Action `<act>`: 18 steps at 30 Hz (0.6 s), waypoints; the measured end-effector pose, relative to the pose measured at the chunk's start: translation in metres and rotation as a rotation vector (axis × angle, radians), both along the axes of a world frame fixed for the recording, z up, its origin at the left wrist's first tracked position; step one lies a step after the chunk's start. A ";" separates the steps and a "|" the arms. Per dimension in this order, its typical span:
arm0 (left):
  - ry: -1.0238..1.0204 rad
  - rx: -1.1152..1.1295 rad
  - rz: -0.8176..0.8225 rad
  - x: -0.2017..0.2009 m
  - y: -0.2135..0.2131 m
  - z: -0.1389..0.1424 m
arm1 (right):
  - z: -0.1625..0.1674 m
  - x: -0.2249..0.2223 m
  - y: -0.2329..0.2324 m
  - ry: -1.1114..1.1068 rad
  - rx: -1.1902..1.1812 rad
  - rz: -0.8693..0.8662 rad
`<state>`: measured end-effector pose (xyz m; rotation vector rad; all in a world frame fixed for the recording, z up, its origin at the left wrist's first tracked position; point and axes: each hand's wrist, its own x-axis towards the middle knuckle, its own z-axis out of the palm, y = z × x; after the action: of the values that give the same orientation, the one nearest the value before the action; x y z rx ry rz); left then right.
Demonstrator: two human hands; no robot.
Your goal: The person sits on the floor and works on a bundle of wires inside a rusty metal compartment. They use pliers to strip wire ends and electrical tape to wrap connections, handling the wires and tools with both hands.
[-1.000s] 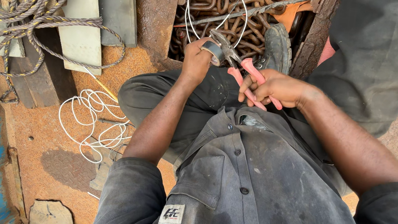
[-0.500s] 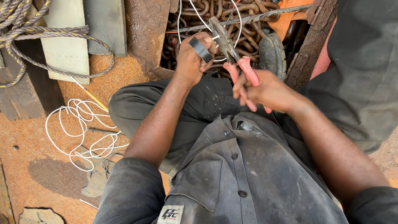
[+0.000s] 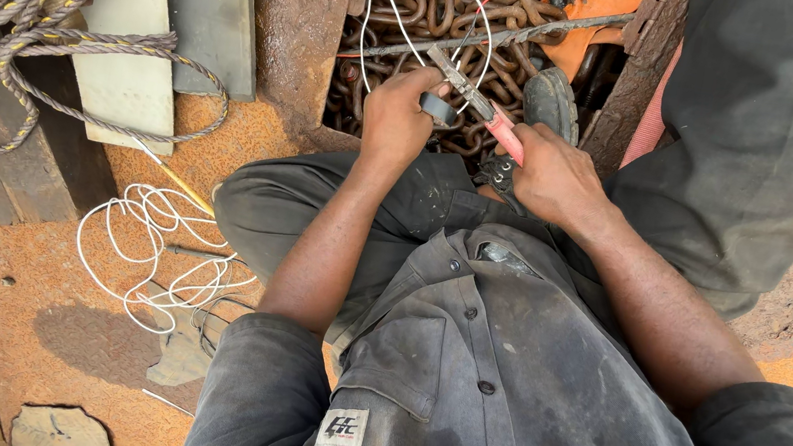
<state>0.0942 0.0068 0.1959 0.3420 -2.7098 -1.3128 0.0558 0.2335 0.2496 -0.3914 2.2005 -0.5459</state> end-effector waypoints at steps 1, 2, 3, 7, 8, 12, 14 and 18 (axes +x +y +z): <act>0.005 -0.003 0.005 0.001 0.002 0.000 | -0.002 0.002 0.000 0.030 0.027 -0.002; 0.016 -0.006 0.010 0.002 0.003 -0.001 | -0.004 0.003 0.001 0.058 0.005 0.003; 0.028 -0.011 0.016 0.001 0.003 -0.001 | -0.006 0.003 0.001 0.087 -0.018 0.009; -0.136 0.322 0.047 -0.001 0.001 0.000 | -0.010 0.005 0.000 0.137 -0.243 0.013; -0.166 0.428 0.020 -0.003 -0.001 0.000 | -0.010 0.005 0.000 0.164 -0.187 0.013; -0.358 0.367 -0.062 -0.006 -0.010 0.000 | -0.005 0.006 0.000 0.193 -0.112 0.000; -0.214 0.525 -0.066 -0.005 -0.013 0.000 | -0.001 0.002 0.001 -0.107 -0.191 -0.084; -0.143 0.792 -0.062 0.002 -0.014 -0.002 | -0.004 -0.011 0.006 -0.887 -0.540 -0.285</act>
<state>0.0966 -0.0072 0.1935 0.4210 -2.1729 -2.4161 0.0447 0.2394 0.2460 -0.0648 1.2323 -1.2077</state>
